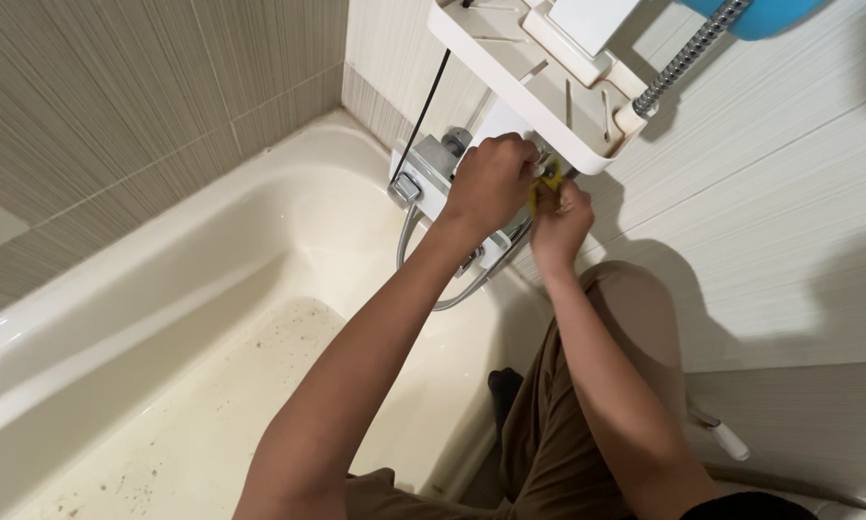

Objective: The person scrubs the interior surfaces of a white bathtub using a yellow sponge, repeatedly dipping the sponge into a red bucket of water. They wipe the tub walls, floor, and fixtures, including the faucet and shower hose, then return to scrubbing the tub interior.

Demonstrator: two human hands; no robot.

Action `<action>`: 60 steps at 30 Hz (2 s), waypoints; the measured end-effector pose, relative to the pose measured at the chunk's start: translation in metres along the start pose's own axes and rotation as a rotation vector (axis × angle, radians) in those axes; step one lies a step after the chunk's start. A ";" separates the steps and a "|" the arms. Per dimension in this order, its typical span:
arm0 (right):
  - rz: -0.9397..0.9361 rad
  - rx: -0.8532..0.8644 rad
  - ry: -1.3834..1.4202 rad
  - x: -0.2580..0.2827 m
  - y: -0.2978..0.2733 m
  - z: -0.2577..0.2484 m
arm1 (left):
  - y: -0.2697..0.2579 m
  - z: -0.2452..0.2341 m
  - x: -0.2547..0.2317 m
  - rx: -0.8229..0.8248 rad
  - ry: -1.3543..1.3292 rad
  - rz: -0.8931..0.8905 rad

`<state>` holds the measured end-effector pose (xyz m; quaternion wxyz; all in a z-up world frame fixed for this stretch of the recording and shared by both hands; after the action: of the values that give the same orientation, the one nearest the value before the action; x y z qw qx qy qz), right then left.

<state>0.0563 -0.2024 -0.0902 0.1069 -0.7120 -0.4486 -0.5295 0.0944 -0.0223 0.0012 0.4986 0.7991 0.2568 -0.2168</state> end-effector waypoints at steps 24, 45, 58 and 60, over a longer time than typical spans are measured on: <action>0.530 0.200 0.556 -0.105 -0.029 0.057 | -0.003 -0.006 0.002 0.053 -0.083 -0.078; -0.487 0.334 -0.490 0.039 -0.110 0.051 | -0.051 -0.029 0.101 0.177 0.379 -0.070; -0.541 0.378 -0.482 0.066 -0.062 0.153 | -0.079 -0.074 0.130 0.206 0.417 -0.072; -0.566 0.364 -0.491 0.060 -0.062 0.151 | -0.083 -0.072 0.134 0.214 0.410 -0.098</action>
<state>0.1111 -0.0403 -0.1227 -0.0288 -0.6353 -0.7249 -0.2648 0.1531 0.1000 -0.1068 0.3375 0.8613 0.3666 -0.0996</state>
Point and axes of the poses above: each hand's wrist, its own y-axis towards the middle knuckle, its own z-axis out of the palm, x = y × z, the point moved 8 cm from there along y, towards the middle knuckle, and after that the axes turned 13 degrees about z, right-handed, at the moved point
